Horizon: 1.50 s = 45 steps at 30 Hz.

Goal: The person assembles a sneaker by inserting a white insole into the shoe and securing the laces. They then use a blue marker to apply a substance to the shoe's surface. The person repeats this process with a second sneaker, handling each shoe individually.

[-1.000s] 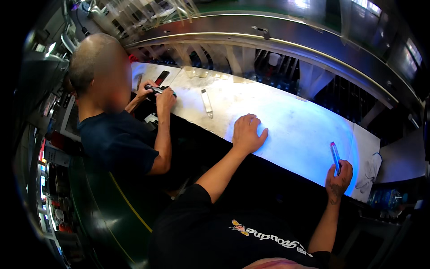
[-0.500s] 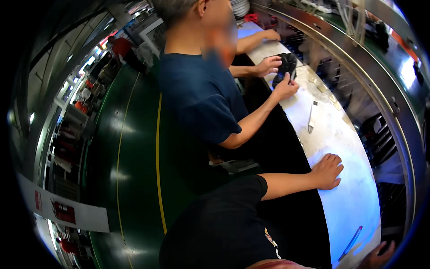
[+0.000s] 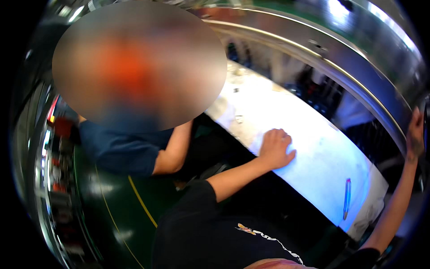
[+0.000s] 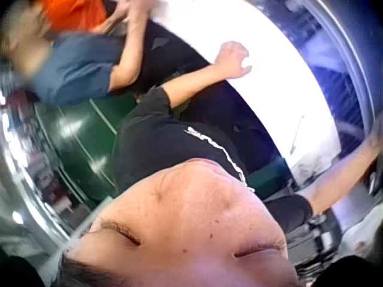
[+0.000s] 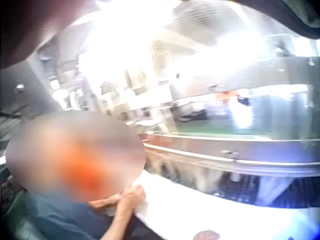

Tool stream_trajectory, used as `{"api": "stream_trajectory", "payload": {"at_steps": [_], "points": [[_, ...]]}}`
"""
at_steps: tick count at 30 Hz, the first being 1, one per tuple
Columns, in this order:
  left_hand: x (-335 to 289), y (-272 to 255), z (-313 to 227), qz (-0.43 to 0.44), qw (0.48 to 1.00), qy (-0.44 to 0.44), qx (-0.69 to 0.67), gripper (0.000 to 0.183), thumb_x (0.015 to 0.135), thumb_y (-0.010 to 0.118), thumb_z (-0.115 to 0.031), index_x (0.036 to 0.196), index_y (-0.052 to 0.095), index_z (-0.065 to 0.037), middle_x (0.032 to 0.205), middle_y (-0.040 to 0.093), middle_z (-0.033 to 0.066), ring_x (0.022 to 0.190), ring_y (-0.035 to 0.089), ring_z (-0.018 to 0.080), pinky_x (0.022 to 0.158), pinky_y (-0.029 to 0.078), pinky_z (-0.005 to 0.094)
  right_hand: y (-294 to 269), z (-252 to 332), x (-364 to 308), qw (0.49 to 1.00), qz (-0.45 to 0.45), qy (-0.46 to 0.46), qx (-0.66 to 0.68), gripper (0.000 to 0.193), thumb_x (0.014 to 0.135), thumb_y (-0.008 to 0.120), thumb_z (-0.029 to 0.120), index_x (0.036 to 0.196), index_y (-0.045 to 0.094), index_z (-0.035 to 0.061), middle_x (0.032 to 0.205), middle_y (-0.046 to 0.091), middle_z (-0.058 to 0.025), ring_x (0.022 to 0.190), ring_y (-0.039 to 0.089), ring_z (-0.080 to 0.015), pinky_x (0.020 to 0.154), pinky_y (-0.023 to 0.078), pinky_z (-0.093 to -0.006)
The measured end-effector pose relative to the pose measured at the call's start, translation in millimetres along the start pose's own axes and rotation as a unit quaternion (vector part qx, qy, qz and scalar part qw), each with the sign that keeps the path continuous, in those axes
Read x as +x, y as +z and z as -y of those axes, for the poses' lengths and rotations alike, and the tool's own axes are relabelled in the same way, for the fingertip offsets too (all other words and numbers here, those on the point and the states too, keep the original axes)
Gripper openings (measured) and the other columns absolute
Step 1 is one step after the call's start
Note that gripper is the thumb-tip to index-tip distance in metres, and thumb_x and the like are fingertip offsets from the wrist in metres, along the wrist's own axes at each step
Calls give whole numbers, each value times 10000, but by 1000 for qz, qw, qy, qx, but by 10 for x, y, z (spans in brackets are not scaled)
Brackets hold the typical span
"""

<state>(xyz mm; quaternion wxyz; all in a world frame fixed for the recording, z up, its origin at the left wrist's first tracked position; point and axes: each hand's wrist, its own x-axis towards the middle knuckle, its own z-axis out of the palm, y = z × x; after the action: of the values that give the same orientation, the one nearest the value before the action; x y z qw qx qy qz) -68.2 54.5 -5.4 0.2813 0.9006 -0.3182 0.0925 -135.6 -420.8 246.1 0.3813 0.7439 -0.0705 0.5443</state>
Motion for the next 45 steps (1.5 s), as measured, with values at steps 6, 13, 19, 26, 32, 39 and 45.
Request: {"api": "stream_trajectory", "payload": {"at_steps": [6, 13, 19, 26, 32, 39, 45], "points": [[1028, 242, 49, 52, 992, 69, -92, 345, 858, 851, -317, 1045, 711, -63, 1165, 662, 200, 1134, 630, 413, 987, 513, 517, 309, -119, -441, 988, 55, 102, 100, 359, 1091, 617, 419, 884, 679, 132, 840, 647, -101, 801, 652, -335, 723, 517, -471], [2814, 1169, 212, -25, 994, 80, 76, 737, 889, 825, -453, 1470, 627, -46, 1470, 611, 278, 1395, 556, 471, 1208, 431, 524, 85, 30, -352, 986, 64, 120, 91, 351, 1060, 626, 446, 888, 692, 147, 860, 651, -70, 841, 653, -314, 754, 511, -466], [3089, 1383, 441, -9, 1000, 18, -5, 700, 930, 779, -431, 1488, 605, -45, 1567, 581, 246, 1438, 576, 420, 1196, 481, 503, 82, 69, -255, 989, 15, 114, 93, 396, 1053, 579, 532, 854, 641, 194, 871, 620, -18, 836, 624, -259, 738, 485, -446], [1535, 36, 96, -82, 982, 17, -169, 523, 825, 903, -218, 1270, 683, -54, 1385, 696, 249, 1280, 681, 447, 1097, 550, 474, 142, 101, -348, 990, 14, 121, 75, 387, 1070, 558, 527, 885, 636, 196, 897, 622, -4, 834, 622, -254, 734, 480, -459], [535, -699, -86, 245, 944, 180, -123, 470, 833, 912, -231, 1260, 737, -146, 1539, 598, 186, 1406, 569, 424, 1183, 488, 492, 102, 80, -446, 982, 39, 158, 92, 381, 1084, 575, 532, 979, 681, 181, 1006, 673, -21, 976, 661, -277, 869, 514, -470], [979, -1214, -328, 430, 859, 270, -61, 504, 893, 864, -503, 1217, 814, -120, 1315, 733, 172, 1241, 673, 386, 1044, 540, 484, 40, 223, -417, 976, 59, 177, 109, 298, 1086, 640, 402, 1098, 698, 110, 1139, 689, -100, 1115, 650, -340, 1010, 503, -487], [2890, -1845, 34, -247, 920, 298, 55, 209, 887, 849, -259, 941, 741, -88, 949, 720, 121, 943, 687, 358, 813, 568, 479, 36, 238, -542, 984, 25, 144, 97, 318, 1057, 659, 339, 1267, 663, 102, 1281, 642, -128, 1195, 609, -352, 1081, 482, -497]]}}
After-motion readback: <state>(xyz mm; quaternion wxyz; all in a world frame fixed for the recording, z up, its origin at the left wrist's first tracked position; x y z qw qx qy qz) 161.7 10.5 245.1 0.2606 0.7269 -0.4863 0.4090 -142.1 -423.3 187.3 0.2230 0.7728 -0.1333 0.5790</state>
